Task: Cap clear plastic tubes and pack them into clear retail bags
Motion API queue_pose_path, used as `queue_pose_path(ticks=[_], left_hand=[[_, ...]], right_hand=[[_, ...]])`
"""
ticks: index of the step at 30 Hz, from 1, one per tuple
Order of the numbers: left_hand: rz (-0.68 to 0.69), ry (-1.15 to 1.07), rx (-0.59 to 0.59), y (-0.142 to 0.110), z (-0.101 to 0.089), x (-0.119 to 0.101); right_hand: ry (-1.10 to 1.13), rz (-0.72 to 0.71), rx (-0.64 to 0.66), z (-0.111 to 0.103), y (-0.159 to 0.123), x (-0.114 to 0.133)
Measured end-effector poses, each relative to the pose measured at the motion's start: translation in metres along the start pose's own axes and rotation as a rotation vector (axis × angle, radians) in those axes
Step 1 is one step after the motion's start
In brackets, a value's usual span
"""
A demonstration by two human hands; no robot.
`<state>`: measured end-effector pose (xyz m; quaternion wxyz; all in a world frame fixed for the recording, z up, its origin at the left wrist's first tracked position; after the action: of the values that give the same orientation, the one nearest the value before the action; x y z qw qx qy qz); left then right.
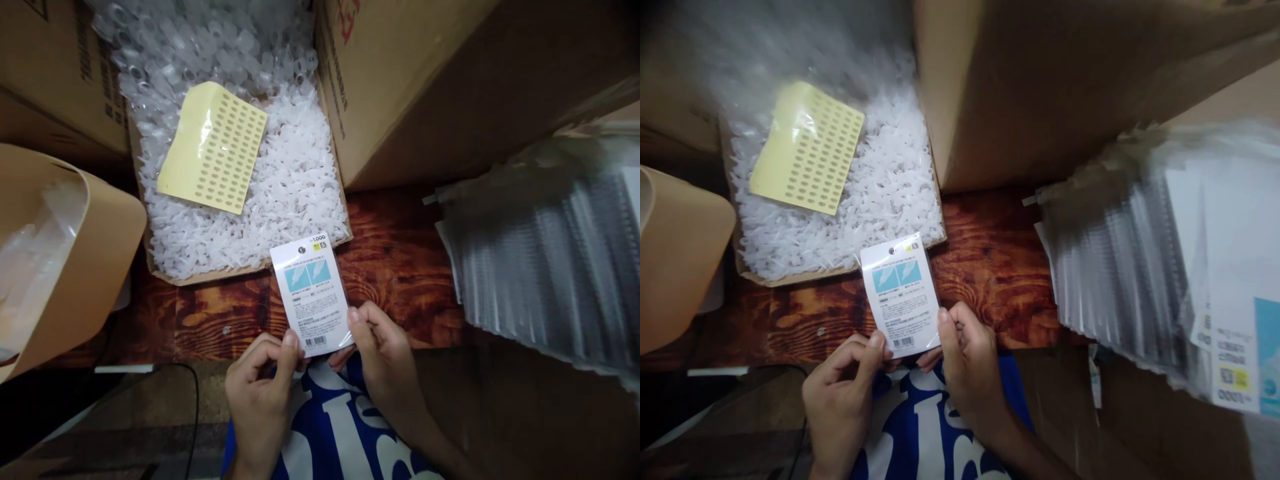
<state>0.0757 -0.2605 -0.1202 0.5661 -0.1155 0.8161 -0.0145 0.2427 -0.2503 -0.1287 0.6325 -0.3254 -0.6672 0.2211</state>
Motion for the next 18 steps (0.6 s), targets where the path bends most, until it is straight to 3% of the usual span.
queue_pose_path(ticks=[5, 12, 15, 18], left_hand=[[-0.042, -0.053, 0.014, 0.0, 0.002, 0.0], [0.013, -0.125, 0.096, 0.001, -0.004, -0.001], [-0.092, -0.267, 0.172, -0.002, -0.005, 0.003], [-0.268, -0.411, 0.163, -0.009, -0.004, 0.011]], right_hand=[[-0.03, 0.023, -0.054, 0.001, 0.002, 0.003], [-0.042, 0.053, -0.093, -0.003, 0.005, 0.007], [-0.063, 0.049, -0.11, -0.003, 0.005, 0.005], [-0.087, 0.043, -0.108, -0.002, 0.004, 0.003]])
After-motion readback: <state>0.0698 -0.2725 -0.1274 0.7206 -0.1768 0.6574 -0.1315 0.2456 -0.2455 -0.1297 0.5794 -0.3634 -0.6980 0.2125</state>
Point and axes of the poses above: each hand's wrist, its own y-axis towards the middle knuckle, its own z-axis out of the palm, x = y × z, the point moved 3 cm from there along y, towards the middle knuckle, and after that the axes turned 10 degrees about z, right-handed, at the moved point
